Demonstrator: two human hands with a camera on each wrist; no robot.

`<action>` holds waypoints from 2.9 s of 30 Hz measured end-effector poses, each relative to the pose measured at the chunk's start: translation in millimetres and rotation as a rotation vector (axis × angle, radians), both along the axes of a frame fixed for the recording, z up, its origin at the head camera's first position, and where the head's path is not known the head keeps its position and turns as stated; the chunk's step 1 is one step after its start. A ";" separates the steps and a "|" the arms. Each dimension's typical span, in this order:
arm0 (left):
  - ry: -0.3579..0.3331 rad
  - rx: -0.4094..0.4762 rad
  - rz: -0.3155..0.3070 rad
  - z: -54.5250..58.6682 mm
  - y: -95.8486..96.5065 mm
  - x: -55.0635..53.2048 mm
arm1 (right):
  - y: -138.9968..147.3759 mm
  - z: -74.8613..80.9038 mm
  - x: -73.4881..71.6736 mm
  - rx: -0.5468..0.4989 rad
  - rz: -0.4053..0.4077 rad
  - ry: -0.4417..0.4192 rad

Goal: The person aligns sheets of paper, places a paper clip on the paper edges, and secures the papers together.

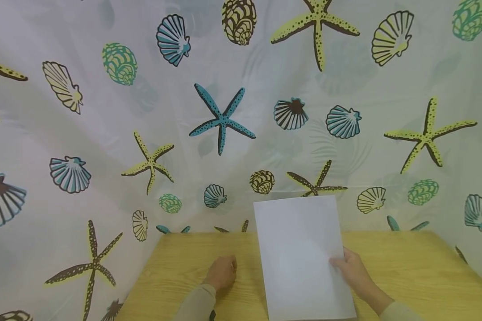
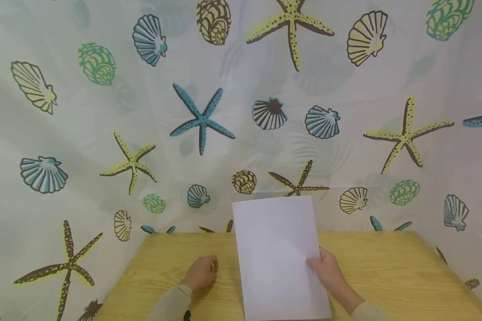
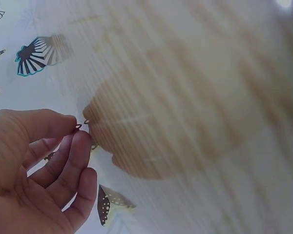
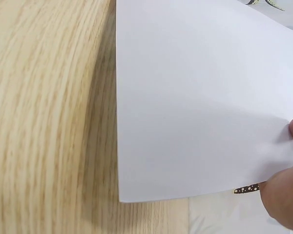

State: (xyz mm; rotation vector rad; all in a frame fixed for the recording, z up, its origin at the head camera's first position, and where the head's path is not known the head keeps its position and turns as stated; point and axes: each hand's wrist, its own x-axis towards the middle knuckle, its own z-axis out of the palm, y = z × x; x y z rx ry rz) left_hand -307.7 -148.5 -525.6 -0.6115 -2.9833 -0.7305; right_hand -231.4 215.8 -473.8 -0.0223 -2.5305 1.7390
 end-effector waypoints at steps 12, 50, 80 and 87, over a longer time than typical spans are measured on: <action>0.087 0.004 -0.055 -4.2 -1.2 -1.6 | 1.3 -0.2 0.6 0.031 0.002 -0.005; 0.144 0.240 0.005 27.4 2.7 -13.3 | 1.7 0.4 5.5 0.021 0.013 0.012; 0.183 0.581 0.082 85.5 29.7 -17.7 | 4.3 -2.4 3.0 0.022 -0.008 0.025; 0.159 0.618 0.078 99.3 36.0 -15.9 | 4.6 -2.9 1.2 0.027 -0.007 0.024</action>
